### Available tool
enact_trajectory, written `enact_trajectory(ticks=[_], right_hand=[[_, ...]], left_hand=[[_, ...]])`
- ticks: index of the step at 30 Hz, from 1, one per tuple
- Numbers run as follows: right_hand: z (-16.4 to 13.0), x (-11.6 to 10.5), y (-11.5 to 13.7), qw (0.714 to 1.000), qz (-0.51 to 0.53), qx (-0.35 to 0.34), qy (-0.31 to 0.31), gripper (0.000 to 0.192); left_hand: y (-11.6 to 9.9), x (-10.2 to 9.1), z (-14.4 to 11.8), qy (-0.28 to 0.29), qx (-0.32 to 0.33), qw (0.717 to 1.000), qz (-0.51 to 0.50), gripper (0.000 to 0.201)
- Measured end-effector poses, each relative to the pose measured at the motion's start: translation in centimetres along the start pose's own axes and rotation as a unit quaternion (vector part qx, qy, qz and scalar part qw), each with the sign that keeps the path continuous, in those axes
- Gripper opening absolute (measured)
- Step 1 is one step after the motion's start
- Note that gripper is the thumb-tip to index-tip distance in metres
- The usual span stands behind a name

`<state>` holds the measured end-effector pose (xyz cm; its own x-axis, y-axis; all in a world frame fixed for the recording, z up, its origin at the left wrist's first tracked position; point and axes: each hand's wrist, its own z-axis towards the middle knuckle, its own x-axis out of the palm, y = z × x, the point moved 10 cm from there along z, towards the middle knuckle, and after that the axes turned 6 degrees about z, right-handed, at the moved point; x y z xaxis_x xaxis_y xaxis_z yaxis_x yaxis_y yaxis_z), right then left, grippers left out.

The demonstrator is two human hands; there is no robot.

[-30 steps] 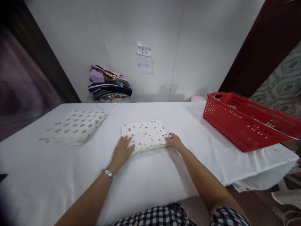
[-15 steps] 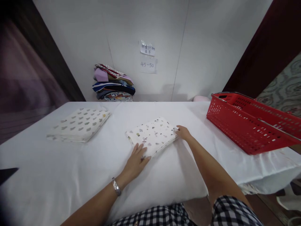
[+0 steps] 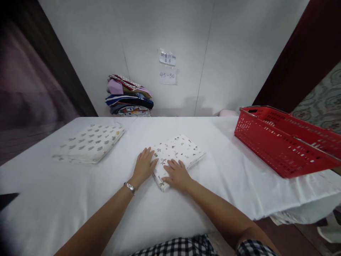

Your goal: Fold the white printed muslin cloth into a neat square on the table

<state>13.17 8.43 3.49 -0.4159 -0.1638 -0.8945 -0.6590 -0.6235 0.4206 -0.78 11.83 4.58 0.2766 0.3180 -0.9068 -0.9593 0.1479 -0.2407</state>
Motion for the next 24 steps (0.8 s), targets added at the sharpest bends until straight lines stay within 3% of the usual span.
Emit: enact_trajectory(ticks=[4, 12, 15, 20, 24], right_hand=[[-0.5, 0.9, 0.1, 1.000, -0.030, -0.002, -0.008, 0.050], [-0.5, 0.7, 0.2, 0.999, -0.039, 0.000, -0.021, 0.048], [-0.5, 0.8, 0.3, 0.999, -0.037, 0.000, -0.023, 0.049], [-0.4, 0.7, 0.2, 1.000, -0.021, 0.008, -0.014, 0.050], [-0.2, 0.8, -0.4, 0.998, 0.054, 0.015, 0.021, 0.053]], left_hand=[[1.7, 1.8, 0.4, 0.040, -0.034, 0.999, -0.003, 0.049], [1.9, 1.7, 0.2, 0.053, -0.056, 0.997, -0.014, 0.051], [1.1, 1.3, 0.1, 0.046, -0.065, 0.997, -0.006, 0.052], [-2.0, 1.5, -0.5, 0.032, 0.003, 0.999, 0.013, 0.053], [-2.5, 2.3, -1.1, 0.037, 0.026, 0.999, 0.025, 0.051]])
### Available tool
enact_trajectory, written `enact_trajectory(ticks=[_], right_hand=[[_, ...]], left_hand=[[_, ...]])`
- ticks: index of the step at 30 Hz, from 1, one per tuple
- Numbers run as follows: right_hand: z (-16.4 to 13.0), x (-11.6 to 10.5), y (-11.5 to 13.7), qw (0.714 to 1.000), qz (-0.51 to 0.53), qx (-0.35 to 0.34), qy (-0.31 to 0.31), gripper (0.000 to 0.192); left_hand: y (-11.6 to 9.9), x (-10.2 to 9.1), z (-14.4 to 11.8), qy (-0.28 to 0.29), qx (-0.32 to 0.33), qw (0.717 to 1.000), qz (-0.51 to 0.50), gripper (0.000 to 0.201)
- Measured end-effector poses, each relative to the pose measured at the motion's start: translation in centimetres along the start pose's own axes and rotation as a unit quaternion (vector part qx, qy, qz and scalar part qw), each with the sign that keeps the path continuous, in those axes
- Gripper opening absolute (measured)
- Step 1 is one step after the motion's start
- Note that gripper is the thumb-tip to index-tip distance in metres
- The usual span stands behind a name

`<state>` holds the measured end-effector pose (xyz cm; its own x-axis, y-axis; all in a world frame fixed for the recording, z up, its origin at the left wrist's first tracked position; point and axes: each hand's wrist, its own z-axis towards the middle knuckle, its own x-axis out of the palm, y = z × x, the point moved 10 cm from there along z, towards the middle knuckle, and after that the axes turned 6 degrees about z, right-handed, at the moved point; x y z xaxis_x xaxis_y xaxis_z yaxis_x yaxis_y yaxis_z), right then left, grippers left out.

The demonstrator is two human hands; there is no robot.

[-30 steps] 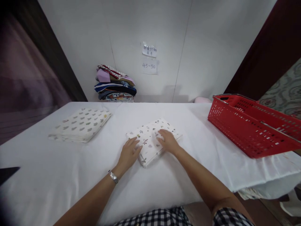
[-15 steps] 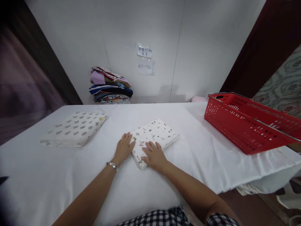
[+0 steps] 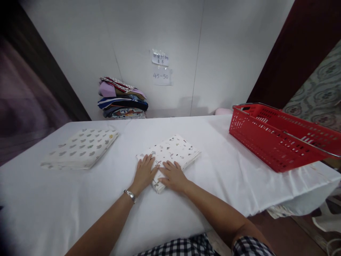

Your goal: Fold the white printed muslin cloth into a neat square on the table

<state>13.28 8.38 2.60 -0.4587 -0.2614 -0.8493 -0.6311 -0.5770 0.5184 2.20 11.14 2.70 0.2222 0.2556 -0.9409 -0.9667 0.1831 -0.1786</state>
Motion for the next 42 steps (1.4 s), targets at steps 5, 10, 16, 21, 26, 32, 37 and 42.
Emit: enact_trajectory(ticks=[5, 10, 16, 21, 26, 32, 37, 42], right_hand=[[2.1, -3.5, -3.1, 0.993, 0.079, 0.018, -0.083, 0.044], [5.1, -9.6, -9.7, 0.969, 0.014, 0.133, -0.206, 0.031], [6.6, -12.7, -16.1, 0.928, -0.023, 0.298, -0.223, 0.025], [7.9, -12.0, -18.1, 0.923, -0.026, 0.330, -0.198, 0.019], [8.9, -11.6, -18.8, 0.923, -0.030, 0.337, -0.182, 0.014], [8.8, -11.8, -18.8, 0.922, -0.044, 0.338, -0.183, 0.016], [8.7, -11.4, -19.4, 0.921, -0.045, 0.347, -0.168, 0.015], [9.5, -11.2, -19.3, 0.927, -0.046, 0.337, -0.159, 0.017]], left_hand=[[0.3, 0.3, -0.1, -0.004, -0.001, 1.000, 0.011, 0.052], [0.3, 0.2, -0.1, -0.006, -0.001, 1.000, 0.012, 0.051], [0.3, 0.3, -0.1, -0.012, 0.004, 1.000, 0.010, 0.051], [0.4, 0.5, -0.2, -0.011, 0.005, 1.000, 0.006, 0.052], [0.4, 0.5, -0.3, -0.014, 0.009, 1.000, 0.003, 0.052], [0.3, 0.3, -0.2, -0.016, 0.010, 1.000, -0.002, 0.051], [0.3, 0.3, -0.3, -0.018, 0.012, 1.000, -0.008, 0.052], [0.4, 0.4, -0.3, -0.021, 0.012, 1.000, -0.009, 0.052]])
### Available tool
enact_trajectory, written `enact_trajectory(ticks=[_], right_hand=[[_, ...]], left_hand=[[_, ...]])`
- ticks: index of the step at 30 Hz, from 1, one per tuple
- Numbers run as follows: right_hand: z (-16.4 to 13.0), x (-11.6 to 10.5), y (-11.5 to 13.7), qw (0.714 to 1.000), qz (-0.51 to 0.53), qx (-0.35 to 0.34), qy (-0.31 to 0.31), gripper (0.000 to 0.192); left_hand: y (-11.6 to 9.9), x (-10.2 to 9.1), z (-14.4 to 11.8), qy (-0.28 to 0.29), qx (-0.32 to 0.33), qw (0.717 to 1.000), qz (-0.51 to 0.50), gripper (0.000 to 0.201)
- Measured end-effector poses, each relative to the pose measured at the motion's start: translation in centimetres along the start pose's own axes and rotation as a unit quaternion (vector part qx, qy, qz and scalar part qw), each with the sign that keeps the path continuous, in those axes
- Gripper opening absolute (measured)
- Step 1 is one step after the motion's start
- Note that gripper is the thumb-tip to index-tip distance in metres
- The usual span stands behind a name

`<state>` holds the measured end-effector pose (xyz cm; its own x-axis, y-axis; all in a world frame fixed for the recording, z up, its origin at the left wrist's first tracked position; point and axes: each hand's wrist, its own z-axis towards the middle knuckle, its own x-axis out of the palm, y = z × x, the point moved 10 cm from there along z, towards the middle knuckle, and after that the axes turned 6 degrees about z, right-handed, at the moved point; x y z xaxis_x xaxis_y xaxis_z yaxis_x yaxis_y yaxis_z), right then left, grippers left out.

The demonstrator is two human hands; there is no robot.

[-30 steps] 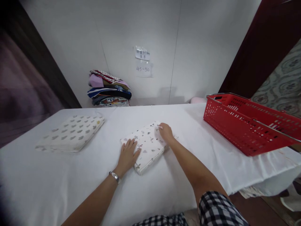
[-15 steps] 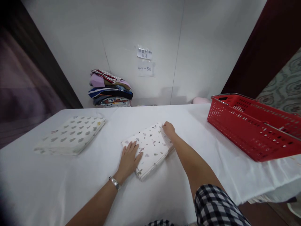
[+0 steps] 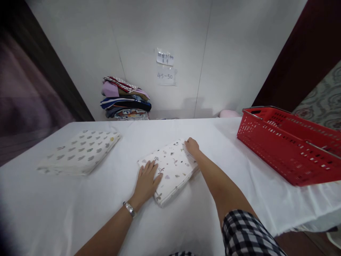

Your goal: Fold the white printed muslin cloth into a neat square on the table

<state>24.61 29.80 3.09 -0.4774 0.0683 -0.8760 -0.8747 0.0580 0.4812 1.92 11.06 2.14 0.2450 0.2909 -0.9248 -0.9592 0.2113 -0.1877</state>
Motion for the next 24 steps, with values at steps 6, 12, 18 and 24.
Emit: enact_trajectory(ticks=[6, 12, 18, 24], right_hand=[[0.6, 0.7, 0.8, 1.000, -0.006, -0.004, 0.010, 0.020], [0.9, 1.3, 0.5, 1.000, -0.019, 0.002, 0.021, 0.021], [1.4, 1.3, 0.9, 0.999, -0.018, -0.003, 0.033, 0.032], [1.9, 2.2, 1.3, 0.998, -0.029, -0.005, 0.056, 0.041]], left_hand=[[0.1, 0.1, 0.0, -0.001, -0.002, 1.000, -0.003, 0.051], [0.1, 0.1, 0.0, 0.007, -0.005, 1.000, -0.004, 0.051], [0.0, -0.1, 0.0, 0.002, -0.006, 1.000, -0.006, 0.050], [0.0, 0.0, 0.0, 0.013, -0.006, 1.000, -0.001, 0.052]])
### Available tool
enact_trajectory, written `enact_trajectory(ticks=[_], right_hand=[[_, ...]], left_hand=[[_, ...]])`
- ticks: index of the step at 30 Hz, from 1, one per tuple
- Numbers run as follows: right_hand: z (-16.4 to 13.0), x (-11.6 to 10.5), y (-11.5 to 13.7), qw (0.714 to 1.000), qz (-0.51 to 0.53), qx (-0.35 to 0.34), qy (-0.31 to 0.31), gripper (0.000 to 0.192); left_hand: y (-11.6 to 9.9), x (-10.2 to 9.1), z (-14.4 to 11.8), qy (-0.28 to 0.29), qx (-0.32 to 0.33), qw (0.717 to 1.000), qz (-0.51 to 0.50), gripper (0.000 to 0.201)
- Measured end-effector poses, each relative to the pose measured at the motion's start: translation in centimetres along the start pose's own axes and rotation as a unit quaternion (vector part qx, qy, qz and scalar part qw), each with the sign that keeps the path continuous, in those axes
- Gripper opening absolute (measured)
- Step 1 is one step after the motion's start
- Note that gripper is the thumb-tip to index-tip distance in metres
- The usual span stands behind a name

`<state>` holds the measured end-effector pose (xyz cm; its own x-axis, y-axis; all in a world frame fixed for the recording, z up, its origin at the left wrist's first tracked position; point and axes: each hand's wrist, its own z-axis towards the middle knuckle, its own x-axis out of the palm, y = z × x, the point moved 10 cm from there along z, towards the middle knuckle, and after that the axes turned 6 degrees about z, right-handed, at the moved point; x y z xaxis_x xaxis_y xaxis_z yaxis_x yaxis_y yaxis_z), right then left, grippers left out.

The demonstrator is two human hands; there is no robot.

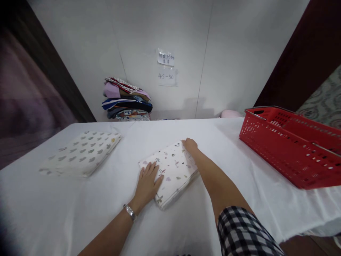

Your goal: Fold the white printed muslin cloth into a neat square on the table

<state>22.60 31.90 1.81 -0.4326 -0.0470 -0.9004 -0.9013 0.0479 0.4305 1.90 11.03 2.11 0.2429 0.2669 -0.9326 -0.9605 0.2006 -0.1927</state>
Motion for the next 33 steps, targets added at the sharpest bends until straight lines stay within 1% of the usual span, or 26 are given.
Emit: enact_trajectory(ticks=[5, 9, 12, 14, 16, 20, 27, 30, 33], right_hand=[[0.0, 0.4, -0.1, 1.000, -0.015, -0.002, 0.009, 0.044], [-0.1, 0.2, 0.6, 1.000, -0.024, -0.010, 0.003, 0.044], [0.0, 0.2, 1.9, 0.999, -0.025, -0.044, -0.005, 0.040], [-0.1, 0.7, 2.7, 0.997, -0.023, -0.071, 0.004, 0.038], [-0.1, 1.4, 3.0, 0.996, -0.022, -0.083, 0.021, 0.038], [0.1, 2.1, 2.7, 0.996, -0.023, -0.082, 0.037, 0.040], [0.2, 1.8, 2.4, 0.996, -0.015, -0.075, 0.053, 0.044], [-0.5, 1.3, 1.3, 0.996, -0.013, -0.070, 0.057, 0.047], [-1.8, 0.6, -0.6, 0.997, -0.017, -0.059, 0.055, 0.046]], left_hand=[[0.0, 0.0, 0.0, 0.001, 0.002, 1.000, 0.003, 0.052], [-0.1, -0.2, 0.0, -0.003, 0.003, 1.000, 0.001, 0.051], [-0.1, -0.2, 0.0, -0.008, 0.003, 1.000, 0.002, 0.051], [0.0, -0.1, 0.0, -0.007, 0.003, 1.000, 0.004, 0.051], [0.0, 0.1, 0.0, -0.005, 0.002, 1.000, 0.005, 0.051], [-0.1, 0.1, 0.0, -0.006, 0.004, 1.000, 0.005, 0.050], [0.0, 0.1, 0.0, -0.004, 0.002, 1.000, 0.002, 0.051], [0.0, 0.1, 0.0, -0.009, 0.002, 1.000, -0.003, 0.051], [0.0, 0.1, 0.0, -0.011, 0.003, 1.000, -0.007, 0.051]])
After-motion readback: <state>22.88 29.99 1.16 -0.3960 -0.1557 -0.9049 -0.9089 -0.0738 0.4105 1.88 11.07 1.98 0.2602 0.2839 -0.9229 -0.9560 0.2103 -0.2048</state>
